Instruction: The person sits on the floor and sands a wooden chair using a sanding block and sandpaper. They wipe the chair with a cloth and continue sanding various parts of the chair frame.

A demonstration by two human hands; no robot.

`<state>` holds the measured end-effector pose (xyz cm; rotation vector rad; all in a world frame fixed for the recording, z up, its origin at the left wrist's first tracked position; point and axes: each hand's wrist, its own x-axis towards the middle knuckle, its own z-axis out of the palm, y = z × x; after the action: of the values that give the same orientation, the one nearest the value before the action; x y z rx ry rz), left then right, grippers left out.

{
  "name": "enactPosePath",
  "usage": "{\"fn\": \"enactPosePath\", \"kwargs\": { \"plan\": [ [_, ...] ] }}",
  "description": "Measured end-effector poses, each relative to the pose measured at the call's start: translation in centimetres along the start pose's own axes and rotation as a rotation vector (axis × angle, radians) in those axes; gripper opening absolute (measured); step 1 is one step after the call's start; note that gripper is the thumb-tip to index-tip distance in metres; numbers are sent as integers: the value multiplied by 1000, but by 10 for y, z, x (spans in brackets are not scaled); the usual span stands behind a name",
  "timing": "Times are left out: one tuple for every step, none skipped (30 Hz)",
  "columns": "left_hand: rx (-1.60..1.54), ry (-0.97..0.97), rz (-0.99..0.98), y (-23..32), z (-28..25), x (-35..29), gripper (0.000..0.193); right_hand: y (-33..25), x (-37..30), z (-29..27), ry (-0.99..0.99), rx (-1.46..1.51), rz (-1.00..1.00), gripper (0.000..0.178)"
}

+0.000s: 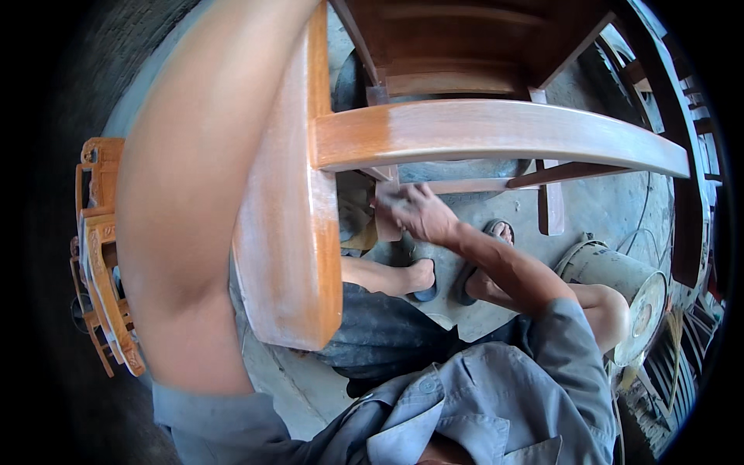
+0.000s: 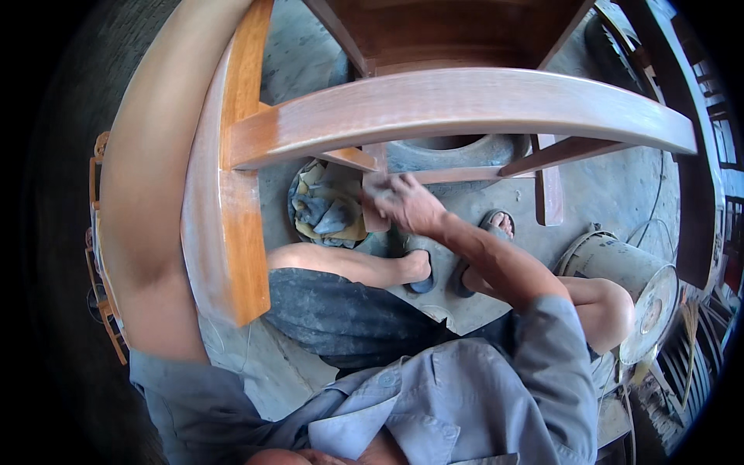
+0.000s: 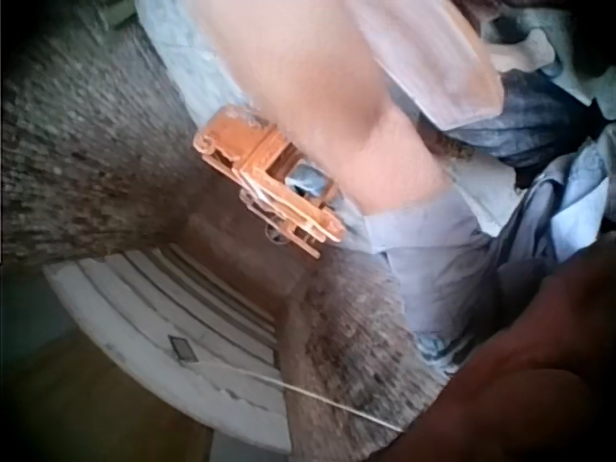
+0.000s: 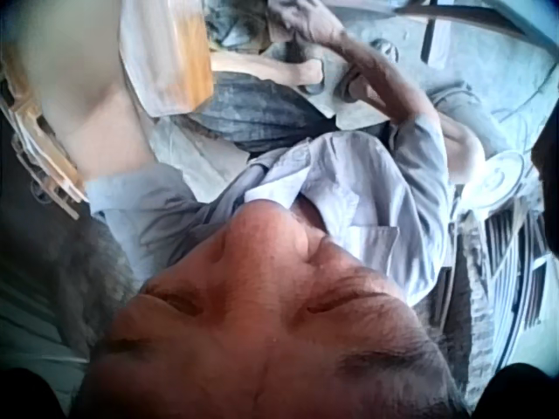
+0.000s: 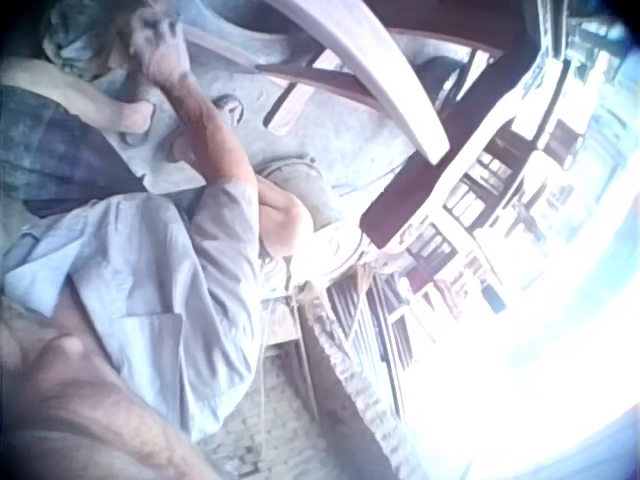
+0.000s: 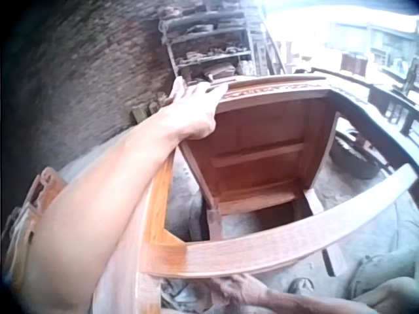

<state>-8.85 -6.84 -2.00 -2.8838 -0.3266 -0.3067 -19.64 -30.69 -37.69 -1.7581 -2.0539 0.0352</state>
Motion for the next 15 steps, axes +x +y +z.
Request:
{"fn": "enactPosePath", "kwargs": {
  "plan": [
    [15, 41, 2, -4, 5, -2, 75, 8, 13, -6, 59, 48, 69, 60],
    [34, 80, 12, -8, 14, -3, 76, 10, 14, -9, 54, 93, 58, 58],
    [51, 120, 24, -12, 20, 1, 77, 12, 12, -11, 49, 138, 47, 55],
    [48, 11, -13, -16, 17, 10, 78, 13, 4, -15, 39, 173, 88, 54],
    [56, 24, 4, -19, 17, 12, 77, 13, -7, -20, 32, 208, 123, 52],
    [65, 37, 21, -21, 18, 11, 77, 15, -11, -24, 24, 243, 156, 51],
    [65, 45, 40, -21, 20, 10, 77, 16, -8, -27, 39, 196, 211, 50],
    [40, 73, 51, -21, 21, 12, 76, 18, 2, -30, 52, 149, 264, 50],
    [29, 89, 70, -22, 22, 14, 75, 19, 10, -22, 51, 117, 305, 52],
    [19, 103, 88, -24, 22, 14, 75, 19, 19, -15, 50, 86, 346, 55],
    [10, 118, 106, -25, 23, 15, 75, 20, 26, -8, 43, 54, 387, 57],
    [15, 136, 118, -25, 24, 17, 75, 12, 19, -2, 106, 19, 349, 58],
    [23, 151, 126, -25, 25, 17, 75, 5, 16, -3, 167, -12, 306, 60],
    [32, 166, 133, -26, 25, 16, 75, 6, 5, -9, 82, 131, 263, 66],
    [68, 126, 103, -27, 25, 16, 74, 7, 6, -9, 137, 140, 282, 64]
  ]
}}
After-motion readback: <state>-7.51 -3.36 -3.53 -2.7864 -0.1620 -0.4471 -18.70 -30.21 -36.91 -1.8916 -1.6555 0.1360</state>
